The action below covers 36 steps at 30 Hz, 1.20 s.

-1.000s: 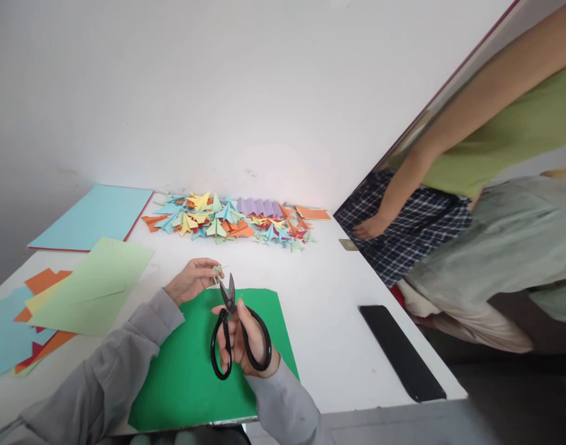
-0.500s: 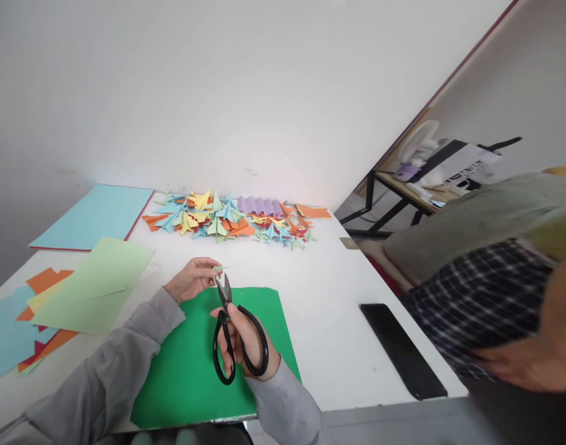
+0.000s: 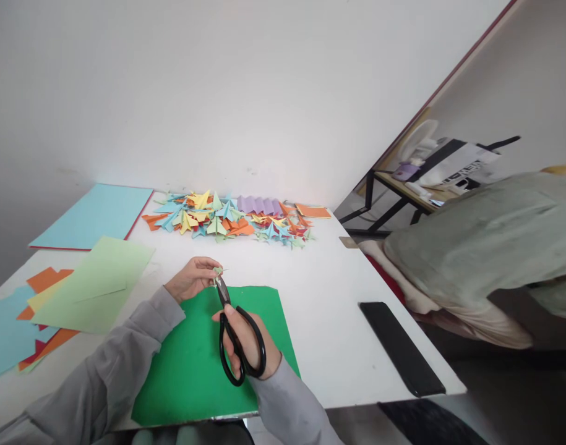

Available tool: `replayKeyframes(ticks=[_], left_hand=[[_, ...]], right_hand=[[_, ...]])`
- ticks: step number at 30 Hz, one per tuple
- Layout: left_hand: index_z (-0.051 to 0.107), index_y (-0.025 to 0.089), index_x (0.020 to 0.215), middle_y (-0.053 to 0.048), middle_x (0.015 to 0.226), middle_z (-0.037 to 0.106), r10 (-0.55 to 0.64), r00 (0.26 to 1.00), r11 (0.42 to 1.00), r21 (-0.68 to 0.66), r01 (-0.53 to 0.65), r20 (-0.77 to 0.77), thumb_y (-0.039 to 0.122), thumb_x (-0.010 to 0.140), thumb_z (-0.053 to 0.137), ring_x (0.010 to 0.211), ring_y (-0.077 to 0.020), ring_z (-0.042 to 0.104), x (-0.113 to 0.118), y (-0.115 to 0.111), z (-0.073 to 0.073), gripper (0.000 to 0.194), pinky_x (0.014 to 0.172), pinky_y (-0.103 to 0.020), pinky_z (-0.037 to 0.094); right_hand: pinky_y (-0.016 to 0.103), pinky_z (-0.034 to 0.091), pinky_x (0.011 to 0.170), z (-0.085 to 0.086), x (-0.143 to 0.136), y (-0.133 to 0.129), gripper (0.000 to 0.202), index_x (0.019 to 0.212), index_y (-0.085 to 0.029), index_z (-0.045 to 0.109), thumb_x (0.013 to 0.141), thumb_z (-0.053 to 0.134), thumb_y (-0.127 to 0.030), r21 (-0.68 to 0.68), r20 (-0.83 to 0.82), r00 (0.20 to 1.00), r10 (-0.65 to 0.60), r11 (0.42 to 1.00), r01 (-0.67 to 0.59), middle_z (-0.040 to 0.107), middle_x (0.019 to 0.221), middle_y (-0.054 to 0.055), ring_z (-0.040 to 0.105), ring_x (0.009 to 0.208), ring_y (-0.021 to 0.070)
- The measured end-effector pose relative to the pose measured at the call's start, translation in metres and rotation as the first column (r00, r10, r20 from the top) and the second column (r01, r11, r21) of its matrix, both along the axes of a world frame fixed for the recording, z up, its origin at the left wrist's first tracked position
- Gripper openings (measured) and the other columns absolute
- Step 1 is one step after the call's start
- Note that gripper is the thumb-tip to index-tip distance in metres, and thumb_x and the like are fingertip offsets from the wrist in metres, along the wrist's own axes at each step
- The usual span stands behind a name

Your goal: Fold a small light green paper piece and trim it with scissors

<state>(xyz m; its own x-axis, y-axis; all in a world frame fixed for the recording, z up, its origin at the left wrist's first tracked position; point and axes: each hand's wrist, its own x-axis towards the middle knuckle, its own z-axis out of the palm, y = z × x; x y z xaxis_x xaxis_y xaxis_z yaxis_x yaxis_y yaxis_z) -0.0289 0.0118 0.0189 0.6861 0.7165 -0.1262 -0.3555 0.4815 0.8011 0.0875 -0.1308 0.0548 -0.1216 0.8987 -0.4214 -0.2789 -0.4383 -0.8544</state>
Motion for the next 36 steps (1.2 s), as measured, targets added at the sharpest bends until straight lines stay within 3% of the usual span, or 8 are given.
replayKeyframes(ticks=[36], left_hand=[[0.065, 0.01, 0.07, -0.004, 0.06, 0.063, 0.001, 1.0, 1.0, 0.008, -0.001, 0.018, 0.008, 0.052, 0.07, 0.052, -0.0095, 0.056, 0.0, 0.0015, -0.0027, 0.019, 0.049, -0.021, 0.038]], right_hand=[[0.014, 0.025, 0.018, 0.0064, -0.0036, -0.0036, 0.056, 0.096, -0.007, 0.051, 0.071, 0.047, -0.057, 0.056, 0.073, 0.997, -0.026, 0.998, 0.022, 0.039, 0.031, -0.01, 0.031, 0.019, 0.0048]])
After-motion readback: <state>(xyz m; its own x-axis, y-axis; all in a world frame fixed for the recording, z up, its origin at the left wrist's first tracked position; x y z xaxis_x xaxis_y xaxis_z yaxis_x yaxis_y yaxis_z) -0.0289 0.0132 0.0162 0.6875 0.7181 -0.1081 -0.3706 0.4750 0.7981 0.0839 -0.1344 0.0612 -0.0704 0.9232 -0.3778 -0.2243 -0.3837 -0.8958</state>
